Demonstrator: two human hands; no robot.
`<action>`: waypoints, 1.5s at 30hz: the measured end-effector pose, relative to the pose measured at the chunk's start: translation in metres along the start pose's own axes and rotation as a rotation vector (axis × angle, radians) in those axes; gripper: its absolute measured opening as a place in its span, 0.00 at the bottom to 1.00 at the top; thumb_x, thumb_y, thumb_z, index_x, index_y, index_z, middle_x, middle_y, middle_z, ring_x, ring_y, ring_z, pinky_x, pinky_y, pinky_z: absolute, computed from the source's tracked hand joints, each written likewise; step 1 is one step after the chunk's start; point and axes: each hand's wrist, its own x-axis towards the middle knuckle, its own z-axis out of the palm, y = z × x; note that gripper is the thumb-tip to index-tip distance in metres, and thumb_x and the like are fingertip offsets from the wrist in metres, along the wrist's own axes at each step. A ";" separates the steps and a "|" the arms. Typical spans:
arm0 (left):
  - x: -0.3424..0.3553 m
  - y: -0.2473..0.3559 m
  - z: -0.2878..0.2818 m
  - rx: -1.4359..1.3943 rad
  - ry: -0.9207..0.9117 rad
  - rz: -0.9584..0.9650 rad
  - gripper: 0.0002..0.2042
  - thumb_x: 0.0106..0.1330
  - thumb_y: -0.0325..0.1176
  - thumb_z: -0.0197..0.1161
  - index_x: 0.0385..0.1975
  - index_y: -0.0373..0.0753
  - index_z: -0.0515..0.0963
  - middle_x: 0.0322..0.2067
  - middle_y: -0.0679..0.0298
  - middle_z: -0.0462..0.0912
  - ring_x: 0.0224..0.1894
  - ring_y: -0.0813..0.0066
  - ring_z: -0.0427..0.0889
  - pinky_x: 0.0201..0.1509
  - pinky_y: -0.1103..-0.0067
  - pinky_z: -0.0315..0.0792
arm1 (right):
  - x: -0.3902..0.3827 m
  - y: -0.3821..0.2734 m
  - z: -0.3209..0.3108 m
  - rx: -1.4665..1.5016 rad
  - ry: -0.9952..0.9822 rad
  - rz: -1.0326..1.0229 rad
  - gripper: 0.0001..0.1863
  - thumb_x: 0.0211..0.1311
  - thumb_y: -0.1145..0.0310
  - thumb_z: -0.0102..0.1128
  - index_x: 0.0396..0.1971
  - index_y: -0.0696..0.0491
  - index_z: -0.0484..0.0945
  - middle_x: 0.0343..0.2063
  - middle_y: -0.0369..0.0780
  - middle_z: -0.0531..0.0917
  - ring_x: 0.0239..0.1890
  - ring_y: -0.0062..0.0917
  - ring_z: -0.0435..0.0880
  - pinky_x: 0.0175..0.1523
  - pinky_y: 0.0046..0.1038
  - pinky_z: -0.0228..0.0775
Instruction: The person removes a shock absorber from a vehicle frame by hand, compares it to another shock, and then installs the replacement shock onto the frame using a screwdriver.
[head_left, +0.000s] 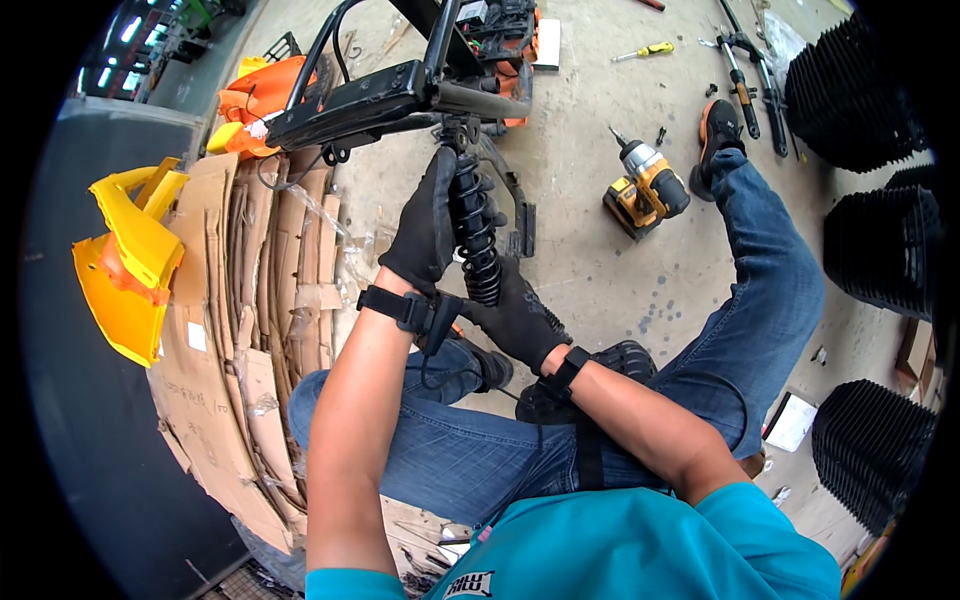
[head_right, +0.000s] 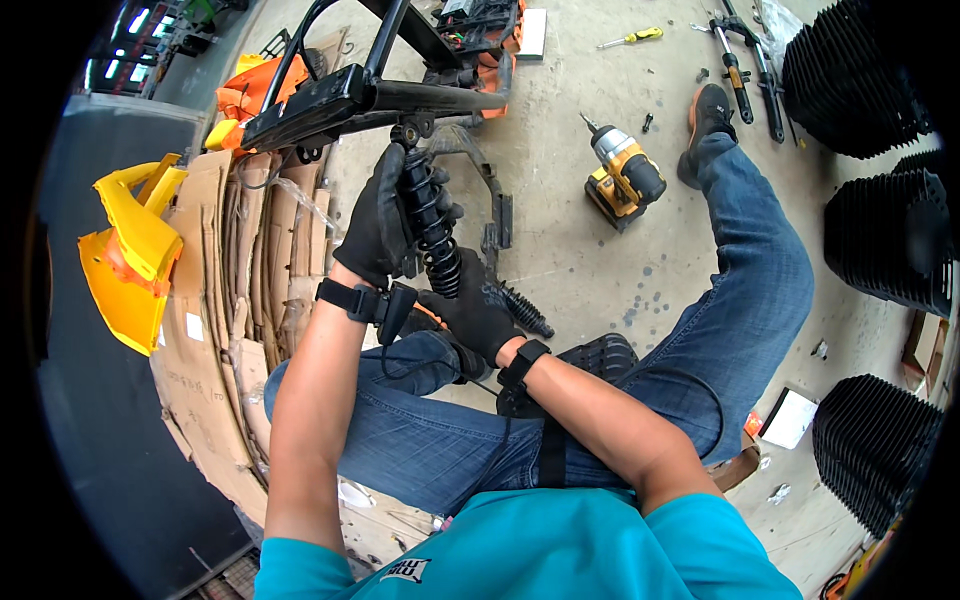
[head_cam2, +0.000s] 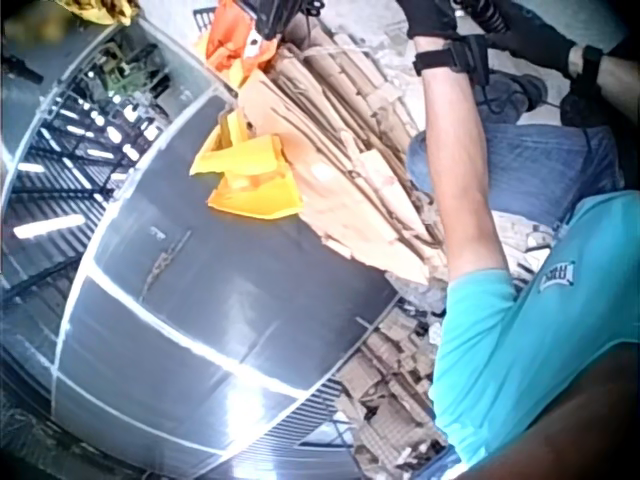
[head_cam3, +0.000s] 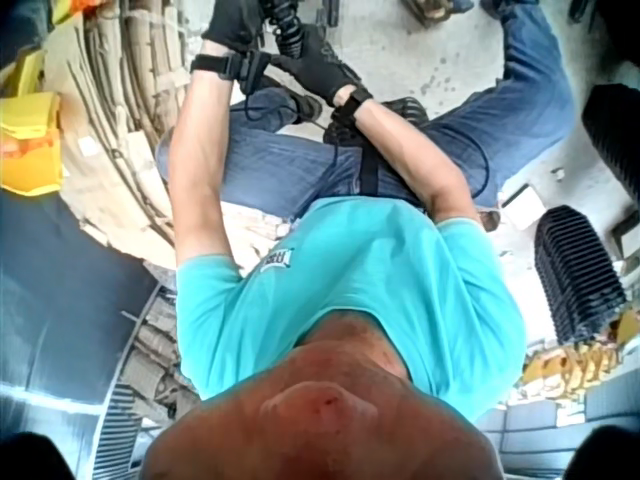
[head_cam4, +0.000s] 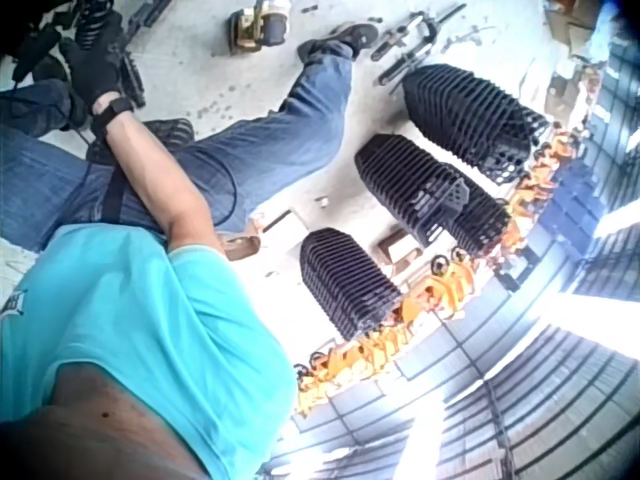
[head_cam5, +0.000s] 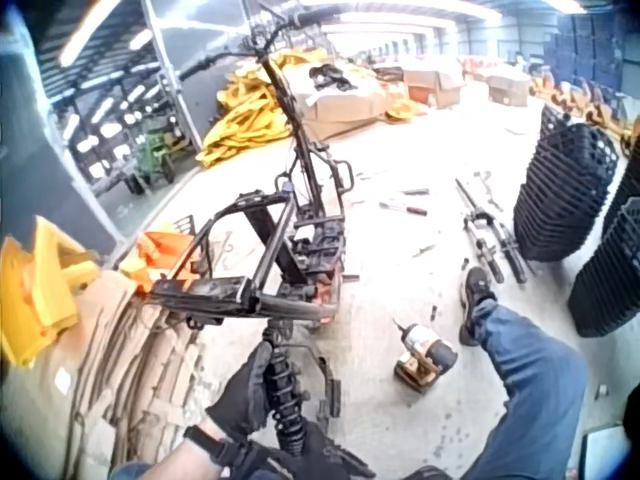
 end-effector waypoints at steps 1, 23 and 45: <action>0.002 0.000 0.000 -0.003 -0.007 0.004 0.22 0.73 0.58 0.50 0.48 0.44 0.73 0.34 0.64 0.80 0.31 0.65 0.84 0.34 0.69 0.80 | 0.001 0.002 0.000 0.003 0.000 -0.002 0.35 0.59 0.63 0.71 0.59 0.56 0.58 0.44 0.42 0.71 0.44 0.27 0.73 0.52 0.32 0.69; 0.016 -0.013 -0.001 0.215 0.164 0.100 0.27 0.70 0.63 0.52 0.39 0.39 0.76 0.23 0.69 0.76 0.23 0.77 0.78 0.30 0.78 0.77 | 0.026 -0.017 -0.006 -0.168 -0.027 0.099 0.26 0.60 0.62 0.68 0.50 0.57 0.65 0.37 0.44 0.78 0.38 0.30 0.78 0.46 0.33 0.72; 0.021 -0.031 0.011 0.605 0.386 0.429 0.19 0.74 0.48 0.52 0.31 0.36 0.75 0.27 0.44 0.80 0.35 0.40 0.80 0.34 0.58 0.72 | 0.073 -0.234 -0.027 -0.883 -0.575 -0.658 0.12 0.55 0.69 0.66 0.18 0.53 0.73 0.14 0.39 0.69 0.15 0.34 0.71 0.22 0.32 0.60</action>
